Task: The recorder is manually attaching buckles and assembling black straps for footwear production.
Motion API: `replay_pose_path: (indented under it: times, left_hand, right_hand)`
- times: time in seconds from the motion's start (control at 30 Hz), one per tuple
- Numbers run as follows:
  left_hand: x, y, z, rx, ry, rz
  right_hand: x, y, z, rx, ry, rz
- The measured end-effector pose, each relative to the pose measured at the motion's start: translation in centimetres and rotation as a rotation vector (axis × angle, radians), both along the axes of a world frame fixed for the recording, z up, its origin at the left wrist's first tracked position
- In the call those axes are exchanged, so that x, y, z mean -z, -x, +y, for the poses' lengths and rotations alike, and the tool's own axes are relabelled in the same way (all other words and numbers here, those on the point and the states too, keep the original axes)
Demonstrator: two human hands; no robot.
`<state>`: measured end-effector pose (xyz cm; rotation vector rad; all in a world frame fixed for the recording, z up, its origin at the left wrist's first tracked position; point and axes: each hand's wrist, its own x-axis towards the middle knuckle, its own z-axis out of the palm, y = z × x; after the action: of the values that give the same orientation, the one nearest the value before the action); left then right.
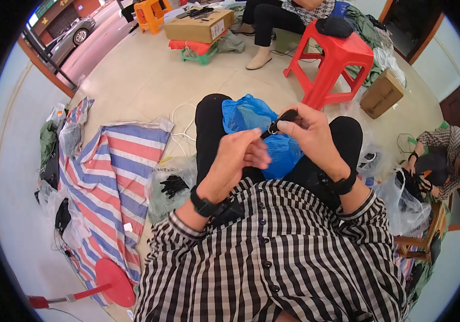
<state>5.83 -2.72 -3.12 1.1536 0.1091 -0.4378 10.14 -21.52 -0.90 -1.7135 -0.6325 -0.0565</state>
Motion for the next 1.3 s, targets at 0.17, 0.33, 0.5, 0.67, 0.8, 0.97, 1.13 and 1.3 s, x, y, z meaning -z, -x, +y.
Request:
replay_pose_path:
  times: [0.17,0.33,0.5,0.67,0.8,0.97,1.13,1.3]
  left_hand:
    - [0.1,0.8,0.0,-0.371,-0.377,-0.545]
    - [-0.5,1.3,-0.2,-0.068,-0.195,-0.451]
    - [-1.3,2.1,-0.5,-0.07,-0.198,-0.371]
    - [-0.4,2.6,-0.7,-0.119,-0.13,-0.411]
    - [-0.6,3.1,0.0,-0.083,-0.221,-0.453]
    - [0.4,4.0,0.2,-0.168,-0.223,-0.529]
    - [0.9,4.4,-0.3,-0.202,-0.464,-0.729]
    - [1.3,5.9,-0.2,-0.211,-0.409,-0.661]
  right_hand:
    - [-0.6,-0.2,-0.3,-0.192,-0.171,0.327]
    - [-0.3,0.1,0.8,-0.241,-0.208,0.364]
    - [0.1,0.1,0.3,-0.234,-0.118,0.327]
    - [0.3,0.3,0.2,-0.346,-0.295,0.567]
    - [0.4,0.4,0.3,-0.412,-0.374,0.701]
    - [0.1,1.6,1.7,-0.29,0.006,0.43]
    - [-0.7,3.1,2.0,-0.081,0.065,0.425]
    - [0.4,2.7,1.8,-0.191,0.11,0.421]
